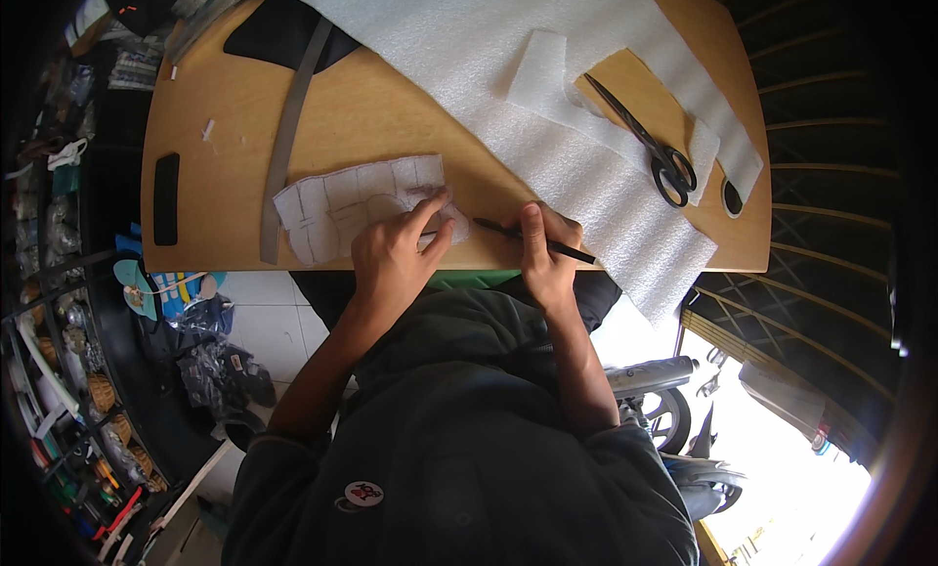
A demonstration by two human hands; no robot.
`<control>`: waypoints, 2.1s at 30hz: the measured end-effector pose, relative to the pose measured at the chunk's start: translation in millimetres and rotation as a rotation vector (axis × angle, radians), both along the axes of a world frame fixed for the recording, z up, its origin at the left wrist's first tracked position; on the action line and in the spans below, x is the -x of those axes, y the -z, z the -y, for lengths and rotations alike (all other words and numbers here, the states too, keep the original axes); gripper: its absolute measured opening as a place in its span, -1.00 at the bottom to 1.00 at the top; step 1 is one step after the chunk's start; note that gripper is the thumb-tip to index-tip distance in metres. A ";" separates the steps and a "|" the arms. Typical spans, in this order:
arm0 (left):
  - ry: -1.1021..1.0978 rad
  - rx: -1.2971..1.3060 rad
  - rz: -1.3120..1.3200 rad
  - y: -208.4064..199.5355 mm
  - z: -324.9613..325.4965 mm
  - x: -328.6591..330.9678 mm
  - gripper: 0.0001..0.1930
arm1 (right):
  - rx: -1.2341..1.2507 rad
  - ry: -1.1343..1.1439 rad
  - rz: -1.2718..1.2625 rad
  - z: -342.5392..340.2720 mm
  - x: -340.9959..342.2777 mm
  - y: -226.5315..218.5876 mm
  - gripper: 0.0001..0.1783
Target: The person cuts a piece of white foam sheet along a pre-drawn outline using scissors. After cutting, they place the foam piece on the table and use a pen to draw additional lines on its surface.
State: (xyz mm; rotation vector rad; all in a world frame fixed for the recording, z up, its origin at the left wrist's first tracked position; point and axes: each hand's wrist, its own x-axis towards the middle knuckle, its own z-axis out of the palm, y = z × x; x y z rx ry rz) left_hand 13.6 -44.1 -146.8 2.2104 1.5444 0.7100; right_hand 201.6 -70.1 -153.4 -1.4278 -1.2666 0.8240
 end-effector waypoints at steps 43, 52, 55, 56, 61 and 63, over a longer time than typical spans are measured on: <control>-0.083 0.029 -0.031 -4.3 -4.9 -8.4 -0.69 | -0.064 0.018 -0.009 7.1 -1.6 -0.2 -0.54; -0.027 0.052 -0.003 -12.9 -36.1 -7.5 -0.68 | -0.098 -0.042 0.050 4.7 -1.2 7.7 -0.58; 0.008 0.101 -0.033 -13.3 -39.6 -4.1 -0.66 | -0.097 -0.079 0.051 3.5 1.9 5.1 -0.60; 0.014 0.122 -0.050 -12.6 -39.6 -3.6 -0.65 | -0.098 -0.082 0.048 3.2 2.9 3.5 -0.60; 0.018 0.105 -0.003 -11.1 -36.7 -4.3 -0.64 | -0.082 -0.096 0.051 2.1 3.6 6.2 -0.60; 0.019 0.112 -0.002 -11.1 -35.8 -3.9 -0.64 | -0.060 -0.103 0.068 2.3 3.6 6.0 -0.60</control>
